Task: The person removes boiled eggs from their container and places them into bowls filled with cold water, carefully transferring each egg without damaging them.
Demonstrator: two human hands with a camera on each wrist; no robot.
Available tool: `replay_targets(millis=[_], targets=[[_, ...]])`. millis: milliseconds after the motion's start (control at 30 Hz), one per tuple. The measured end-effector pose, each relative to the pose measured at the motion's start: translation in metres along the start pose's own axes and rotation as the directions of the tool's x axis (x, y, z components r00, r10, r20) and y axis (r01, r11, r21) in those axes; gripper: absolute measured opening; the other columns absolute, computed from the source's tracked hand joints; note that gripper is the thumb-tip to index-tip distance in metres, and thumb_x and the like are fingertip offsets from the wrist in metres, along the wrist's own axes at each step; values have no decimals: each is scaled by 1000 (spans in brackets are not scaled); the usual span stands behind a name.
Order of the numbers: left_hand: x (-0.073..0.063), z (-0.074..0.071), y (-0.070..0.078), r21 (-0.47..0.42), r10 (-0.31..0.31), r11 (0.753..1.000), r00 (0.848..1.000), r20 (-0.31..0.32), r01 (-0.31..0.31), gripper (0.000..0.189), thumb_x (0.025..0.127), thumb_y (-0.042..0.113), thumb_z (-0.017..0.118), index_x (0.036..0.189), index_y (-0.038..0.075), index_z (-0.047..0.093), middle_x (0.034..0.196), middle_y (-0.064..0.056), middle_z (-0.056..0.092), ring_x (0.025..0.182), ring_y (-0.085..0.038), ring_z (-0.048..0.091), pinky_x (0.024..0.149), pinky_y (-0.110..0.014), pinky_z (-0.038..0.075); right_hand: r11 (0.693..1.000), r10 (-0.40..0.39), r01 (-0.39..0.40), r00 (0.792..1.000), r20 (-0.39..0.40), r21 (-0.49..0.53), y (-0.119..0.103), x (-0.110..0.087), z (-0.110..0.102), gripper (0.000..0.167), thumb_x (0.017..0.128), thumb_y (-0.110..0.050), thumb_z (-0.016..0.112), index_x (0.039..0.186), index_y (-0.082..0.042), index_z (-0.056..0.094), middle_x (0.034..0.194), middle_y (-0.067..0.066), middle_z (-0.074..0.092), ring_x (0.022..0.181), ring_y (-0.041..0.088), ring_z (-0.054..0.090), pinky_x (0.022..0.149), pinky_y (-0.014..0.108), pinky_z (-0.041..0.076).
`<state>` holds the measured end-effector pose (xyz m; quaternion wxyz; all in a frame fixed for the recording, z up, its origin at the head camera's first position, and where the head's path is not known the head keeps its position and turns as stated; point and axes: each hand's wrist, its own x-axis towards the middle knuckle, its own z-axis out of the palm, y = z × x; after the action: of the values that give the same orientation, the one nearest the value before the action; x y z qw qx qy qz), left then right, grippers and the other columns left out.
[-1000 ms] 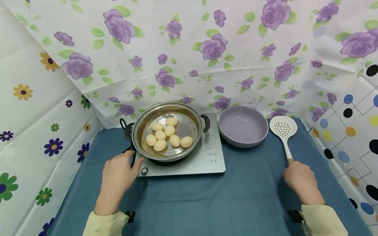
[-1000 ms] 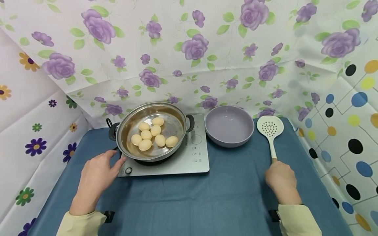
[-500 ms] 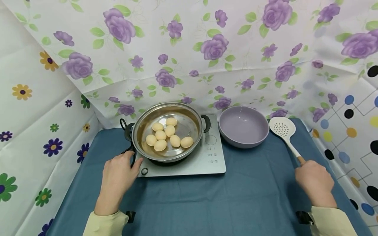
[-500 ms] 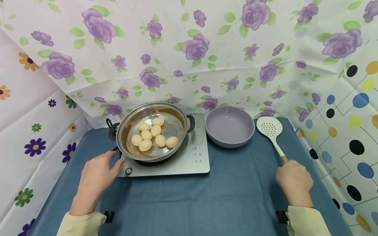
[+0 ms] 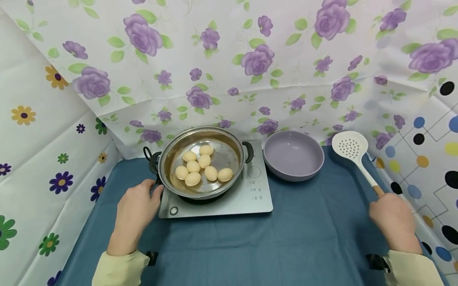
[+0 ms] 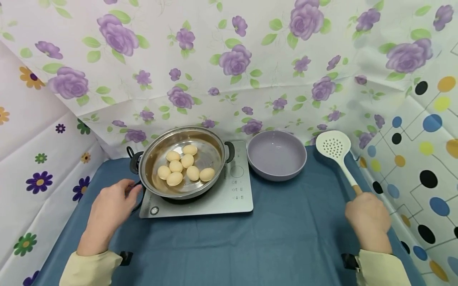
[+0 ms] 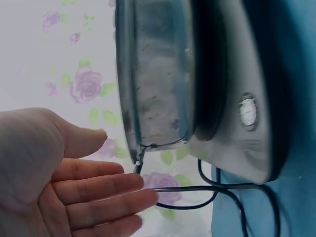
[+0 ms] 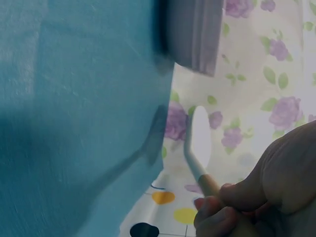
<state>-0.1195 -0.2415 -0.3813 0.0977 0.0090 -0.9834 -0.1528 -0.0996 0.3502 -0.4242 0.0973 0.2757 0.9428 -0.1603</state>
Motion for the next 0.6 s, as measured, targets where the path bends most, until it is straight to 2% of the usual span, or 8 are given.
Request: replay_targets(millis=[100, 200, 267, 367, 467, 533, 600], targets=[[10, -5, -3, -30, -30, 999, 1000, 5, 30, 37, 95, 32, 49, 114, 3, 65, 93, -17, 70, 55, -18, 58, 47, -33, 44, 1000, 4, -3, 999, -38, 3, 2, -2, -6, 38, 93, -22, 39, 93, 11, 57, 67, 18, 49, 55, 29, 48, 44, 37, 38], [21, -8, -4, -60, -60, 996, 998, 25, 62, 34, 96, 31, 49, 104, 5, 69, 81, -13, 69, 49, -16, 53, 44, -30, 39, 999, 5, -2, 997, -83, 39, 3, -3, -10, 49, 97, -31, 33, 103, 13, 52, 70, 21, 50, 57, 31, 49, 44, 38, 37], [27, -8, -6, -67, -83, 994, 995, 50, 86, 34, 96, 30, 48, 84, 6, 70, 65, -10, 62, 44, -17, 48, 40, -29, 35, 998, -19, 26, 992, -124, 52, 4, -4, -11, 55, 99, -37, 29, 104, 12, 52, 71, 21, 51, 58, 32, 49, 44, 38, 35], [35, -6, -6, -78, -125, 988, 987, 101, 133, 43, 95, 29, 48, 57, 11, 56, 46, -2, 42, 37, -18, 39, 37, -28, 29, 996, -67, 76, 984, -164, 50, 3, -5, -15, 59, 99, -43, 27, 101, 9, 55, 70, 22, 52, 58, 33, 49, 44, 39, 33], [40, -5, -7, -78, -157, 982, 976, 150, 170, 50, 95, 29, 49, 47, 15, 42, 41, 2, 29, 34, -17, 35, 35, -26, 26, 996, -87, 90, 984, -154, 15, 0, -7, -19, 57, 99, -43, 26, 98, 6, 55, 70, 19, 51, 60, 33, 49, 45, 39, 33], [44, -5, -7, -84, -170, 979, 969, 178, 187, 51, 94, 30, 49, 46, 15, 41, 40, 3, 29, 34, -16, 35, 34, -25, 26, 996, -86, 86, 988, -128, -9, -1, -8, -22, 54, 99, -41, 26, 100, 5, 54, 70, 18, 50, 60, 31, 48, 46, 39, 34], [48, -5, -7, -93, -188, 973, 959, 210, 211, 51, 94, 32, 49, 46, 15, 46, 39, 1, 37, 34, -17, 40, 34, -26, 29, 997, -80, 78, 992, -96, -25, -3, -9, -25, 51, 99, -39, 27, 101, 5, 52, 69, 16, 48, 60, 30, 47, 47, 39, 34]])
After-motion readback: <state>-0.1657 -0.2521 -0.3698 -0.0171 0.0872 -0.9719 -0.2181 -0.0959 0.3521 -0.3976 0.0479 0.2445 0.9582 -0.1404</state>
